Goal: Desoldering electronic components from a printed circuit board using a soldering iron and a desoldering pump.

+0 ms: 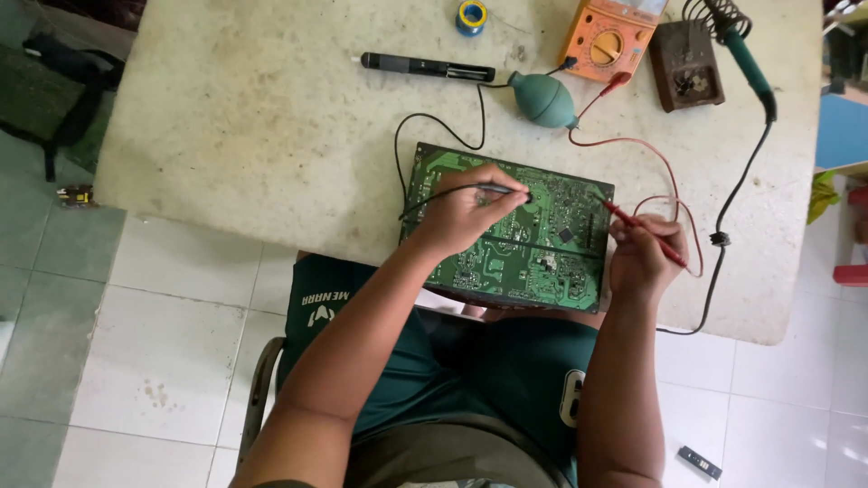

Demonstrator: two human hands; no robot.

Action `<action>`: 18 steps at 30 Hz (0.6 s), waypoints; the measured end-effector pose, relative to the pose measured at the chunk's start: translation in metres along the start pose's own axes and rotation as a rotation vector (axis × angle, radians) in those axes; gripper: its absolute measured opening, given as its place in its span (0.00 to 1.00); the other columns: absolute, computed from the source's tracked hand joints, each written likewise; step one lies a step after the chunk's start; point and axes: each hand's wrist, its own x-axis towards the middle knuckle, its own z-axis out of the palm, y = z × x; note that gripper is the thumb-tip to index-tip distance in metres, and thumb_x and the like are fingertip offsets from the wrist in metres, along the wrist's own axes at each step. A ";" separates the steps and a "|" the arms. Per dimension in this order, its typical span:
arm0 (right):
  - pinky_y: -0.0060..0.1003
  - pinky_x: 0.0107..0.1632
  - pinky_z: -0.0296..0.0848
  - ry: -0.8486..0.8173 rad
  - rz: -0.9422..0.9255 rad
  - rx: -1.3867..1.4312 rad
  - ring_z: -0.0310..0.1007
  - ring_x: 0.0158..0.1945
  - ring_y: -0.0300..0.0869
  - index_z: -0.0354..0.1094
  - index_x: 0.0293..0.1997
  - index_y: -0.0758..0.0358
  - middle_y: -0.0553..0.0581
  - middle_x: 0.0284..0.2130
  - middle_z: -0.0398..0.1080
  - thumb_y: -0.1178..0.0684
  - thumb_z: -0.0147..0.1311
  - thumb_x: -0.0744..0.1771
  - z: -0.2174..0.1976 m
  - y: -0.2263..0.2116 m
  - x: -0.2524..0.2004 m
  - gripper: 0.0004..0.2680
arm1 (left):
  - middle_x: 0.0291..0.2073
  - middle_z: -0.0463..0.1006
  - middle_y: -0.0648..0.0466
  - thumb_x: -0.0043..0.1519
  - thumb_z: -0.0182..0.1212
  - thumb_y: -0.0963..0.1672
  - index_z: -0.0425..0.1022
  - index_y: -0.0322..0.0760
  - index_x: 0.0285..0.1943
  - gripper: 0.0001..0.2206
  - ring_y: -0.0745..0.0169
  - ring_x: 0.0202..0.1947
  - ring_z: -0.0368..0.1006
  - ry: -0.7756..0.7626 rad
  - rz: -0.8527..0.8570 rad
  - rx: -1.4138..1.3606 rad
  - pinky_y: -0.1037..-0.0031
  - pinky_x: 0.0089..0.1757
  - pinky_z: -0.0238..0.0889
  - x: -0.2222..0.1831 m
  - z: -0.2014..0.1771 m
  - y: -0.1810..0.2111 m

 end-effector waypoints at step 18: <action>0.45 0.30 0.83 -0.129 -0.071 0.051 0.77 0.27 0.58 0.60 0.34 0.76 0.73 0.32 0.65 0.74 0.53 0.61 -0.001 -0.002 -0.010 0.07 | 0.35 0.85 0.48 0.67 0.64 0.42 0.82 0.41 0.48 0.04 0.46 0.42 0.83 -0.160 -0.024 0.411 0.48 0.58 0.65 -0.003 0.010 -0.025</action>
